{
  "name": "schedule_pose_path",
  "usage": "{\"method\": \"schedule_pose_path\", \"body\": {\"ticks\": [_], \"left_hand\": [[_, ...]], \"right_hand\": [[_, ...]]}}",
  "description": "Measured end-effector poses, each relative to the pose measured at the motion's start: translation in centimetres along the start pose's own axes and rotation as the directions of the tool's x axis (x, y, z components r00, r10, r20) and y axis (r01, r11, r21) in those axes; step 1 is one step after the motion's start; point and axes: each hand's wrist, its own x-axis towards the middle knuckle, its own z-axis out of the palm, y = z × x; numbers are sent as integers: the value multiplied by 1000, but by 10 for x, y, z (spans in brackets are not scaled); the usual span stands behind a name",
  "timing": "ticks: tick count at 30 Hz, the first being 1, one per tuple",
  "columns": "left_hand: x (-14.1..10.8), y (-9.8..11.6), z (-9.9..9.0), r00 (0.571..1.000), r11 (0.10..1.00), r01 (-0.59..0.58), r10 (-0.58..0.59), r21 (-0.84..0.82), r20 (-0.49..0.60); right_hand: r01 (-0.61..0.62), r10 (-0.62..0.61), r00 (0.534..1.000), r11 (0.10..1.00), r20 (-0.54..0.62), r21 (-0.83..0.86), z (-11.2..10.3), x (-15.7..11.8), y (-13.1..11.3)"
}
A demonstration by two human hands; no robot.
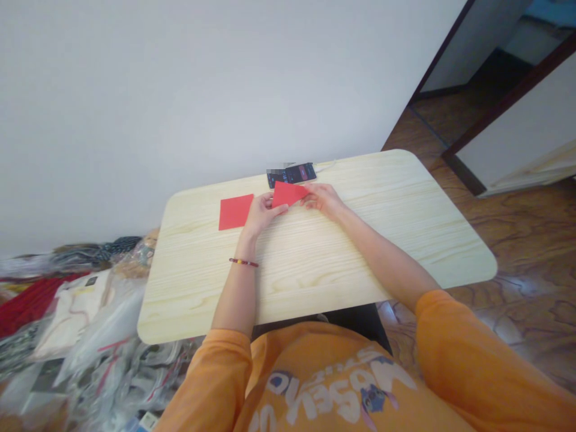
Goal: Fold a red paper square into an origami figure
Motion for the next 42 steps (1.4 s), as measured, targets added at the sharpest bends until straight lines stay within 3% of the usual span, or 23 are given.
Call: {"method": "schedule_pose_path", "body": {"ticks": [3, 6, 12, 23, 31, 35, 38, 42], "left_hand": [[1, 0, 9, 999, 998, -34, 33, -49, -20], [1, 0, 16, 995, 996, -37, 29, -82, -95], [2, -4, 19, 986, 996, -85, 82, -12, -148], [5, -4, -1, 974, 996, -91, 94, 25, -207], [9, -4, -14, 946, 990, -139, 124, -29, -300], [8, -3, 0, 975, 987, -48, 13, -152, -221], [7, -4, 8, 989, 972, 17, -50, -235, -138], [7, -7, 10, 995, 958, -5, -23, -288, -93]], "right_hand": [[50, -44, 997, 993, 59, -103, 8, -3, 7], [79, -74, 996, 988, 45, -132, 9, -3, 11], [86, -81, 996, 987, 42, -137, 7, -1, 11], [112, -120, 980, 992, -160, -58, -11, 11, 6], [133, -136, 971, 991, -197, -29, -18, 13, 2], [108, -108, 993, 994, -51, -9, -10, 7, 3], [96, -96, 995, 995, -7, -25, -5, 3, 3], [101, -102, 995, 994, -8, -36, -4, 3, 3]]}}
